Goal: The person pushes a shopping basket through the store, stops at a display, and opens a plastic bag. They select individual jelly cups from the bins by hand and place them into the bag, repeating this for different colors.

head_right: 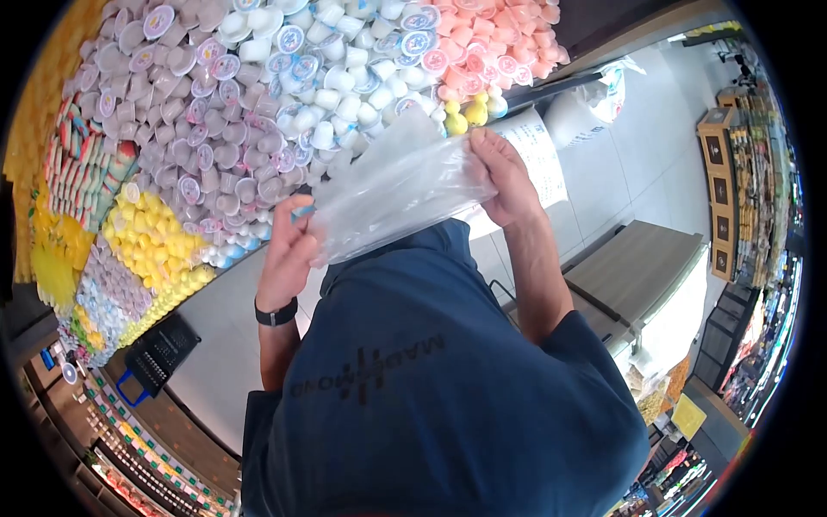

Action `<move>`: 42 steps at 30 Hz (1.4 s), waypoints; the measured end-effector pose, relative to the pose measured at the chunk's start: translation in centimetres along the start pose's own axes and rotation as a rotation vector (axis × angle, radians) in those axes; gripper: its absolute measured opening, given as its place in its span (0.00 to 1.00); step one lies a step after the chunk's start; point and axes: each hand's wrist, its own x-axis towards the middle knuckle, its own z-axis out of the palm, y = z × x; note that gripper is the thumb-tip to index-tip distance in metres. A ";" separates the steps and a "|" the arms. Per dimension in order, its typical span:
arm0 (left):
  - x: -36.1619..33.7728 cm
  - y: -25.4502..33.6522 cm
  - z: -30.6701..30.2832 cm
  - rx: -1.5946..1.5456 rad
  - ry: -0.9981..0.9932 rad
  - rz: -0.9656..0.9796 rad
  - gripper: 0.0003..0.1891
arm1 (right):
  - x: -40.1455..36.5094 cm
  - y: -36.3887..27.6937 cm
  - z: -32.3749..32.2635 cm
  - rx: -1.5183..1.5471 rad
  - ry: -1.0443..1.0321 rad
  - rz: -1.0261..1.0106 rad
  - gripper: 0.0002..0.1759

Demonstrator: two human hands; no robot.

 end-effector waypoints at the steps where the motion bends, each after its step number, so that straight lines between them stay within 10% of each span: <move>1: 0.0 -0.3 0.4 0.131 0.017 0.041 0.19 | 0.2 -0.1 -0.4 0.047 -0.042 0.003 0.10; 6: 0.2 1.7 3.0 1.066 -0.010 0.209 0.21 | -1.1 -1.8 1.7 -0.043 -0.007 -0.067 0.07; 9: 0.7 1.3 3.7 0.991 0.299 0.321 0.10 | -2.7 -3.5 2.9 -0.182 -0.083 -0.073 0.09; 16: -1.0 3.2 3.1 0.633 0.111 0.097 0.05 | -5.7 -4.3 7.1 -1.380 -0.192 -0.789 0.31; 20: -0.9 1.9 3.0 0.525 0.198 0.102 0.05 | -7.5 -2.9 9.5 -1.415 -0.230 -1.187 0.30; 23: -0.9 2.0 3.0 0.390 0.230 0.028 0.03 | -7.5 -1.7 11.4 -1.388 -0.675 -1.329 0.21; 30: -3.1 3.9 3.8 0.220 -0.078 -0.065 0.16 | -1.6 1.1 10.9 -1.809 -0.695 -0.927 0.12; 36: -4.2 4.5 3.5 0.147 -0.318 0.107 0.30 | -0.6 4.7 13.1 -1.113 -0.816 -0.448 0.17; 42: -6.9 7.4 0.9 0.437 -0.108 0.422 0.23 | -0.4 4.2 13.2 -1.792 -1.019 0.034 0.21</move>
